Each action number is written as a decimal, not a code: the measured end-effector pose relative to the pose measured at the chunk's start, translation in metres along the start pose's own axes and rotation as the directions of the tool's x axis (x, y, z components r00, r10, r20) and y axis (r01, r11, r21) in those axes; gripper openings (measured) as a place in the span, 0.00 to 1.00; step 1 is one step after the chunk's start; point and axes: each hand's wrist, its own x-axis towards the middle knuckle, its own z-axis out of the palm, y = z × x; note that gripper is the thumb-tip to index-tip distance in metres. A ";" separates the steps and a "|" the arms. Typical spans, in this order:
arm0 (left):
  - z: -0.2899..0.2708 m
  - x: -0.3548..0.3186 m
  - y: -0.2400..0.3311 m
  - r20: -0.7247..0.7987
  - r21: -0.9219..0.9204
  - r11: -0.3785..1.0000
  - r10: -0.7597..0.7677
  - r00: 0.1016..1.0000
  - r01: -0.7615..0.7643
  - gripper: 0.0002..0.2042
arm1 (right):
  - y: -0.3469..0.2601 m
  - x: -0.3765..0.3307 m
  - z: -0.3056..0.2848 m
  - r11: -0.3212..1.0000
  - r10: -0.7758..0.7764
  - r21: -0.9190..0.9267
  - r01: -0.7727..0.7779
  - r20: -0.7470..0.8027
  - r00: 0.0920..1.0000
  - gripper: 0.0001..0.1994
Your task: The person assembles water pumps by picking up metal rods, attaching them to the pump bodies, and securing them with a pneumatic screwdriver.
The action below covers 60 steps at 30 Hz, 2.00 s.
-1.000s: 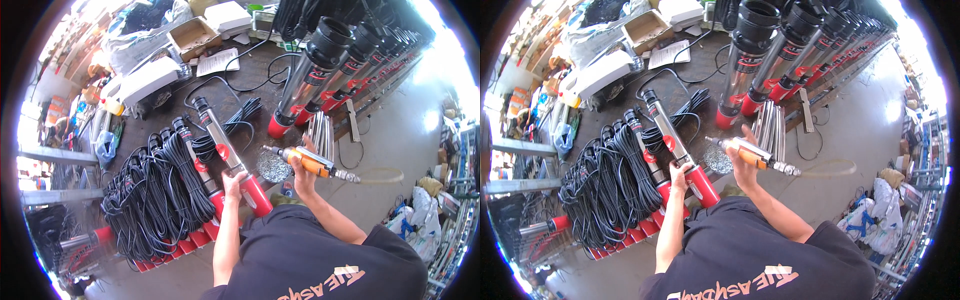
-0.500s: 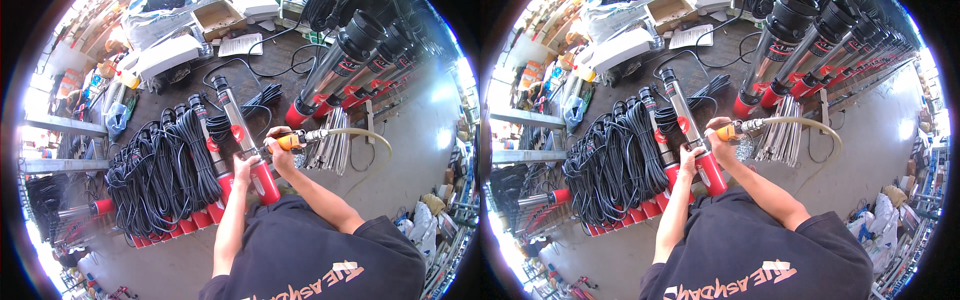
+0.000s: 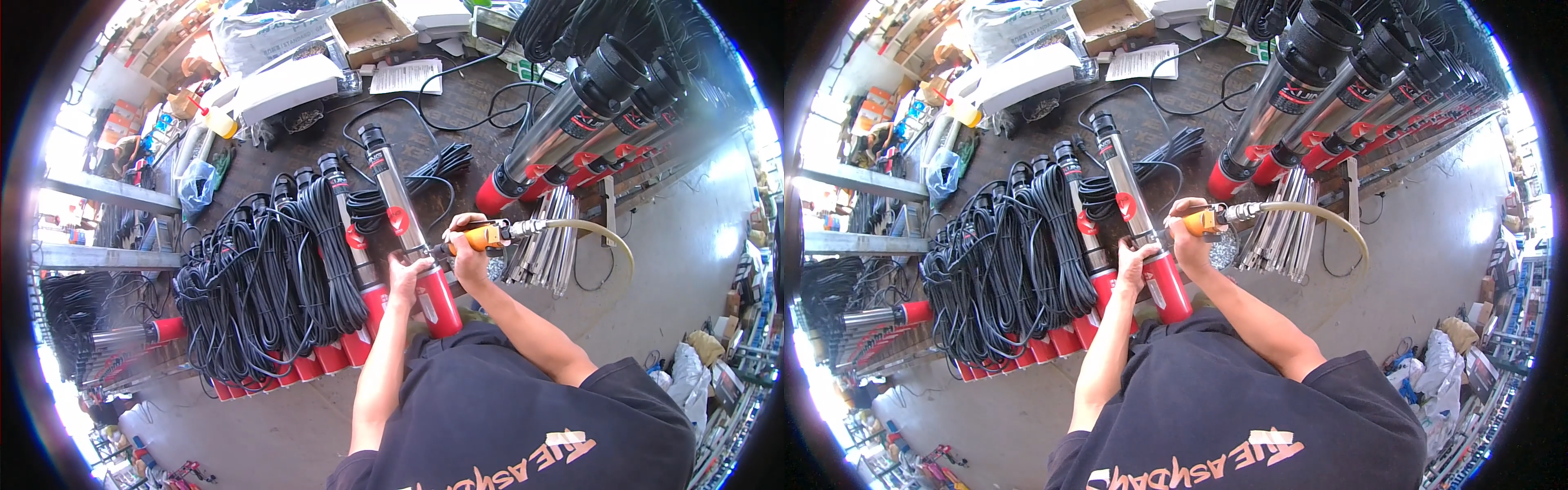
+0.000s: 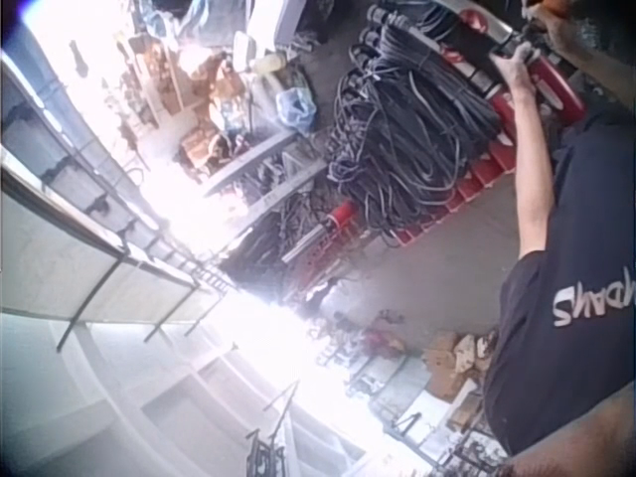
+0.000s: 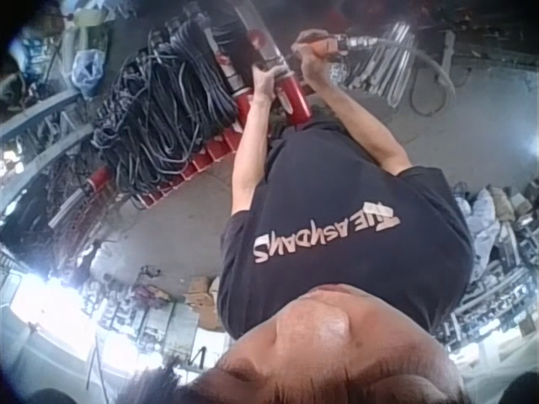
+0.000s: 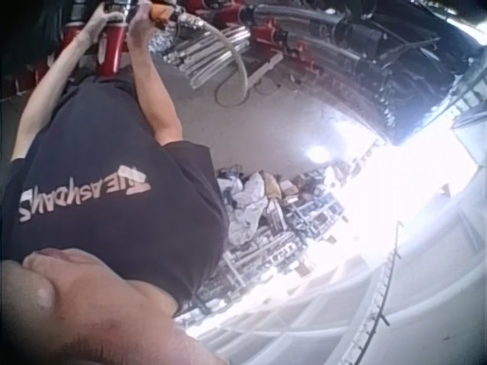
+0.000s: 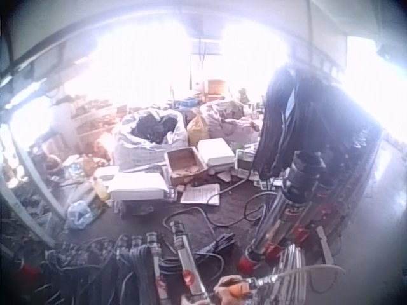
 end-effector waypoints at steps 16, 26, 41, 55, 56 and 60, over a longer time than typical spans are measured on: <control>0.011 -0.005 0.004 -0.050 0.041 0.999 0.002 0.999 0.001 0.35 | 0.005 0.003 -0.004 0.989 -0.072 -0.126 0.080 0.069 0.995 0.15; 0.017 -0.015 0.017 -0.060 0.014 0.999 -0.035 0.998 0.036 0.34 | 0.007 -0.001 -0.009 0.993 -0.080 -0.069 0.093 0.171 0.982 0.14; 0.012 -0.006 0.008 -0.061 0.077 0.997 -0.026 0.998 0.031 0.29 | 0.027 0.001 -0.011 0.996 -0.064 -0.052 0.069 0.108 0.992 0.11; 0.015 -0.004 0.008 -0.019 0.127 0.992 -0.004 1.000 0.007 0.36 | 0.018 0.005 -0.013 0.993 -0.079 -0.087 0.083 0.047 0.996 0.10; 0.017 -0.007 0.007 -0.031 0.147 0.989 -0.024 0.999 0.028 0.35 | 0.018 0.004 -0.017 0.990 -0.098 -0.095 0.102 0.039 0.994 0.11; 0.015 -0.011 0.013 -0.048 0.136 0.990 -0.024 0.999 0.031 0.34 | -0.004 0.008 0.001 0.988 -0.120 -0.104 0.115 -0.049 0.992 0.13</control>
